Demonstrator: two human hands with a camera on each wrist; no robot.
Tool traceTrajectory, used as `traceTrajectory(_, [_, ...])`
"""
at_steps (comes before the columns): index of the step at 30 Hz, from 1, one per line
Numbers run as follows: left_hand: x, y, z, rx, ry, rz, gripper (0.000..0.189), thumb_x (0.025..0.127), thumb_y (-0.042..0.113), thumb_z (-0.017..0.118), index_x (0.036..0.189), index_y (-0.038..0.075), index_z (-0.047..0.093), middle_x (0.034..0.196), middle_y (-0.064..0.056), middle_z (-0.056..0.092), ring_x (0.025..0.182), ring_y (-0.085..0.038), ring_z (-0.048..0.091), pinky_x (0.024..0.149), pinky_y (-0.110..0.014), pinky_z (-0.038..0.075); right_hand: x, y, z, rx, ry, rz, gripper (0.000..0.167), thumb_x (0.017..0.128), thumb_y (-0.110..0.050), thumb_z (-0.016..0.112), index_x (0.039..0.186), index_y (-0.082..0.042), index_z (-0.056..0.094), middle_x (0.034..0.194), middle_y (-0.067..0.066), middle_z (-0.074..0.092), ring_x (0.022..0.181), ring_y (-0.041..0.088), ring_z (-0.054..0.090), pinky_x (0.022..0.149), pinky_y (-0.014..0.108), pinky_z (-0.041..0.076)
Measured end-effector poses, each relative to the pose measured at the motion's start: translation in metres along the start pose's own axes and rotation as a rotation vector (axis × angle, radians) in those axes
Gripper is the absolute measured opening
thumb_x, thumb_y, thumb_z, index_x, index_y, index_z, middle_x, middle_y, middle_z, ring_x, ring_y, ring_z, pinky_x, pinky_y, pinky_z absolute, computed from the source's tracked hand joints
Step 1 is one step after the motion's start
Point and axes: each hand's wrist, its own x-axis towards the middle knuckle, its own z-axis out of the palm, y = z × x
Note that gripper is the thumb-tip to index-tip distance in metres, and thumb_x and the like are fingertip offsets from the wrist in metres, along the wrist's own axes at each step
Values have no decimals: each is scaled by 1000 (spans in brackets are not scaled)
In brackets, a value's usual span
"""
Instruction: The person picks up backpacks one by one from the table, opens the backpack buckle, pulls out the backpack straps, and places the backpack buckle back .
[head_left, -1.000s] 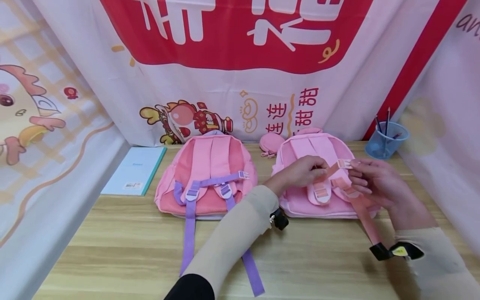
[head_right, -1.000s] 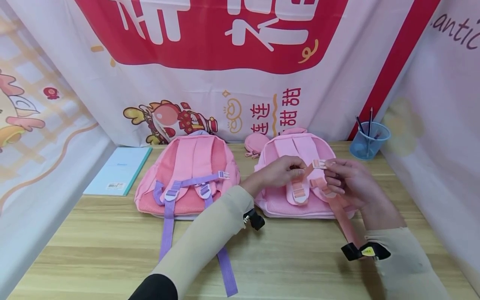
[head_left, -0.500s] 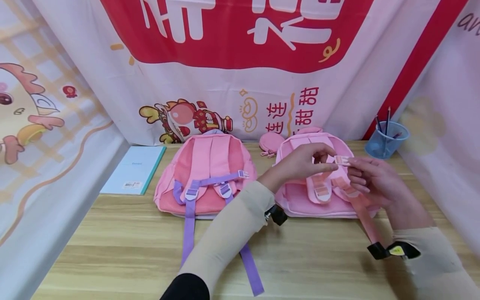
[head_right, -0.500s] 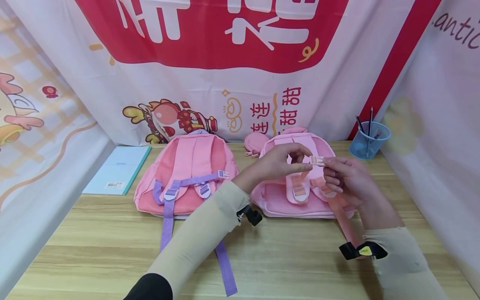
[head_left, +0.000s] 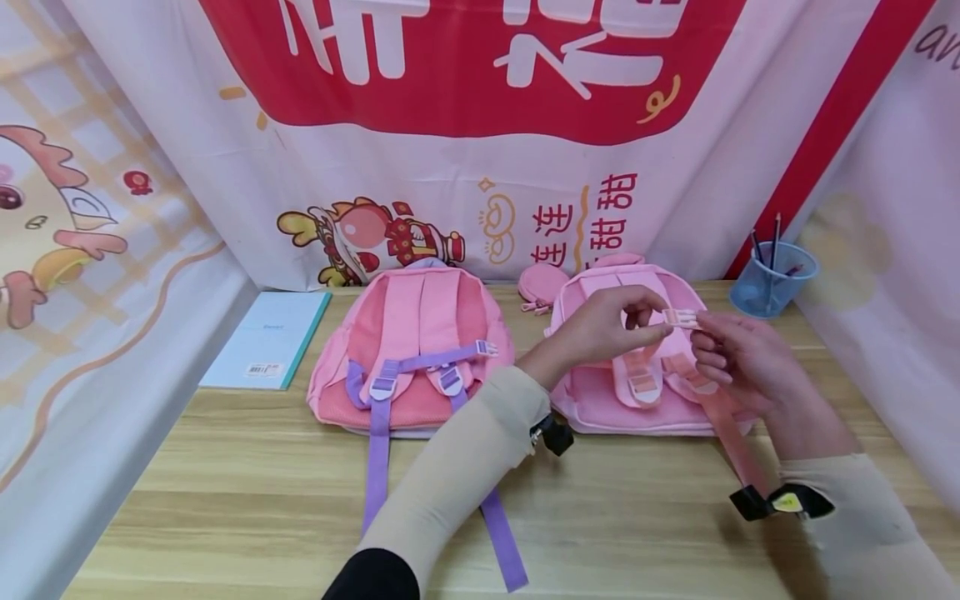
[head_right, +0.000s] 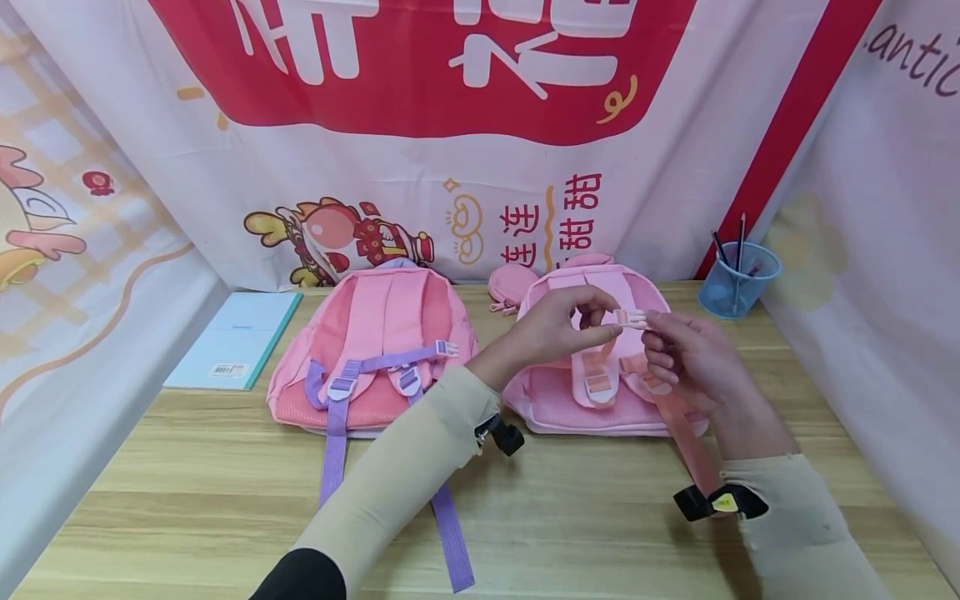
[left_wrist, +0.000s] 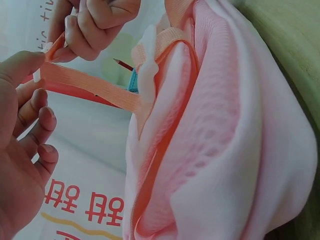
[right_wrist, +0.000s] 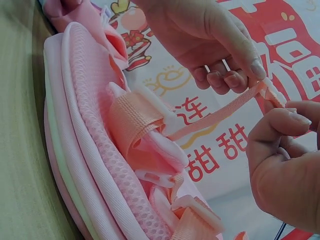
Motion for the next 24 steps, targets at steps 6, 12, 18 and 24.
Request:
traceTrajectory(6, [-4,-2,2,-17,72,18,14,101,18,77,114,12,76,86,3,60,79,-5,54,76,-24,49,-1,1,-1,24,92,52,25,114,-29,55,111,-15,75,87,0,64,64,15,50,58,22,49])
traceTrajectory(12, [-5,-2,2,-56,97,29,15,100,15,77,114,9,76,86,0,61,79,-5,54,76,-24,49,1,2,0,14,159,87,22,111,-30,61,111,-18,80,87,-1,67,67,13,55,60,21,51])
traceTrajectory(18, [-4,-3,3,-72,87,7,17,101,17,77,116,10,75,86,2,60,79,-4,53,75,-20,47,2,2,4,83,185,86,19,109,-29,66,111,-16,80,87,0,68,67,13,56,59,20,51])
traceTrajectory(24, [-4,-5,6,-78,80,-14,18,101,18,77,117,11,75,87,3,61,80,-3,54,76,-20,49,3,5,6,151,146,71,19,110,-23,64,113,-12,79,89,2,70,68,12,57,59,20,51])
